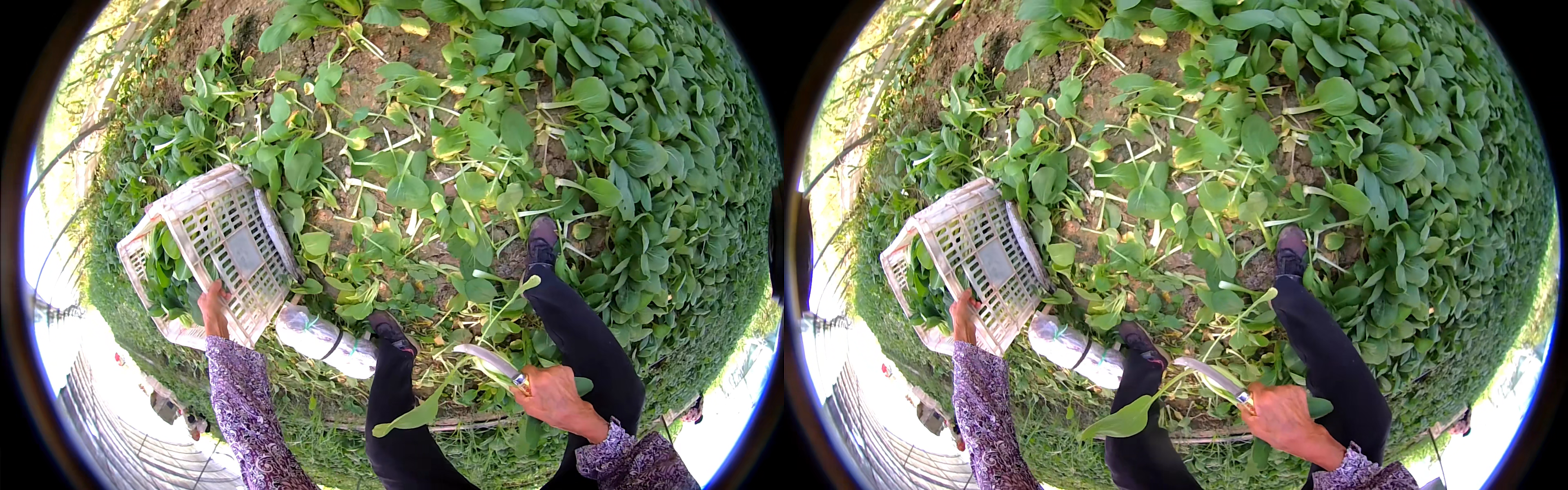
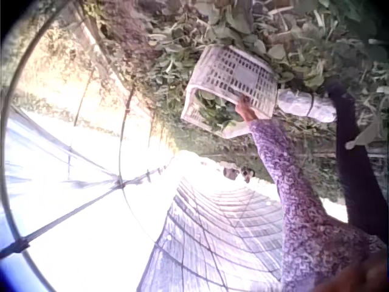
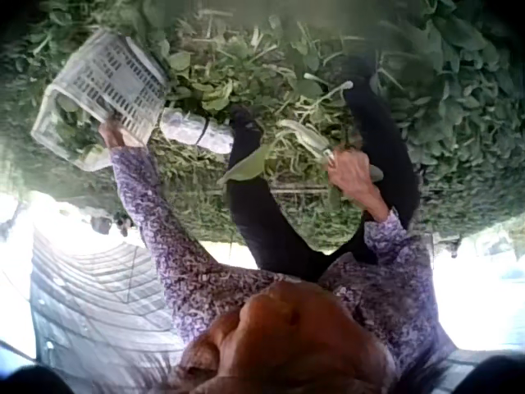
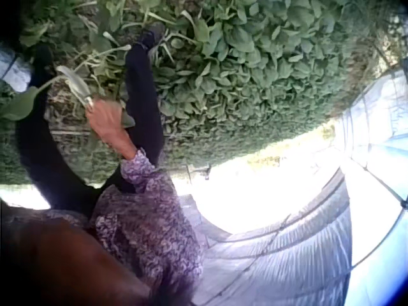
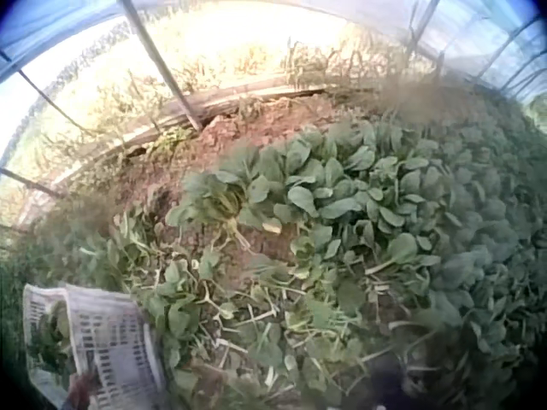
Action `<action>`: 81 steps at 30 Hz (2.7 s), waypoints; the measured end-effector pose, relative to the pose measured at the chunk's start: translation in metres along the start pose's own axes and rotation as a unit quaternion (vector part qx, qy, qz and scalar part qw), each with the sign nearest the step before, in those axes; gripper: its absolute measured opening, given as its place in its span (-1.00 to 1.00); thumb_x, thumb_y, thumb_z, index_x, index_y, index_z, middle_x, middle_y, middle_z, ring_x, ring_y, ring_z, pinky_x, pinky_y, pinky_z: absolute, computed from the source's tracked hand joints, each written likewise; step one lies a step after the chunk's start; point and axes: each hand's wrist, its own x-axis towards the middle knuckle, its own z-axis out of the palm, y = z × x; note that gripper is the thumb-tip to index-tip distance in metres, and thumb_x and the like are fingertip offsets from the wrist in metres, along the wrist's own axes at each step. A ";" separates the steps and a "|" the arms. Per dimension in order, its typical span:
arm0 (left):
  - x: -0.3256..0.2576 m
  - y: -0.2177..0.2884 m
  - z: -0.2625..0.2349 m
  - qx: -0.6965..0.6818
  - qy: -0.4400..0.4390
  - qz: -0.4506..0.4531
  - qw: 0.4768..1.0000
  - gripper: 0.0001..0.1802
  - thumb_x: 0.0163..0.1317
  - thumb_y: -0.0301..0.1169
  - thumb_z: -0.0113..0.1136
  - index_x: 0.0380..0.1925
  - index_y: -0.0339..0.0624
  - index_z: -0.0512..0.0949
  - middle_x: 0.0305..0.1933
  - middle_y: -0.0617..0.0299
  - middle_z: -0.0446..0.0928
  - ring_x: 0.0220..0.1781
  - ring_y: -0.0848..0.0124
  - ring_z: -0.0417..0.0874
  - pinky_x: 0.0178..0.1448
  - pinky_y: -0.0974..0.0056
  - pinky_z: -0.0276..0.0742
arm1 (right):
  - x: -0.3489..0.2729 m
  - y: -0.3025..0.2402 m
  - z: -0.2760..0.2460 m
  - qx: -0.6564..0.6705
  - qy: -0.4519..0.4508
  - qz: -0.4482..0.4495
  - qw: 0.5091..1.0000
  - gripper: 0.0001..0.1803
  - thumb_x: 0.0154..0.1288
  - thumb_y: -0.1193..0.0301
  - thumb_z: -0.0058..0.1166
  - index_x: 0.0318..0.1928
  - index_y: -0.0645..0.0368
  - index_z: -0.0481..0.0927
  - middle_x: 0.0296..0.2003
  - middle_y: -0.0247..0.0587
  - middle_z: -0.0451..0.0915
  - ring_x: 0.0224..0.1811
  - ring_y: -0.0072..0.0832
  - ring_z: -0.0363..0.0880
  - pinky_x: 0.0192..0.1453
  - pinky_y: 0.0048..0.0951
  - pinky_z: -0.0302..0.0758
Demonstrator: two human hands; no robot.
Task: The person harvests leafy greens by cutting the base of each plant with a sickle and gathering them into a plastic crate.
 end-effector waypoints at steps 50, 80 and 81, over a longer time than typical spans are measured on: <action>-0.503 0.158 0.462 0.206 -0.260 0.118 0.936 -0.79 0.05 -0.47 -0.13 -0.72 -0.28 0.25 -0.70 0.15 0.30 -0.68 0.31 0.34 -0.54 0.20 0.34 | -0.138 0.081 0.029 0.523 0.600 0.283 0.535 -0.71 0.04 0.28 0.19 -0.40 0.27 0.51 -0.69 -0.08 0.48 -0.66 -0.15 0.49 -0.55 -0.24 0.40; -0.510 0.149 0.393 0.576 -0.170 0.575 0.556 -0.31 0.28 0.15 -0.21 -0.14 -0.39 0.40 -0.13 -0.05 0.44 -0.17 0.20 0.48 -0.12 0.17 0.48 | -0.317 0.209 0.473 0.721 0.566 0.393 0.072 -0.78 0.18 0.40 0.13 -0.33 0.35 0.50 -0.53 -0.39 0.47 -0.57 -0.66 0.45 -0.52 -0.57 0.41; -0.512 0.142 0.356 0.584 -0.179 0.701 0.368 -0.38 0.35 0.02 -0.22 0.00 -0.41 0.35 0.02 -0.08 0.41 -0.04 0.16 0.47 0.00 0.11 0.42 | -0.317 0.217 0.477 0.714 0.573 0.393 0.086 -0.78 0.19 0.39 0.14 -0.34 0.34 0.50 -0.51 -0.38 0.48 -0.56 -0.67 0.45 -0.51 -0.57 0.42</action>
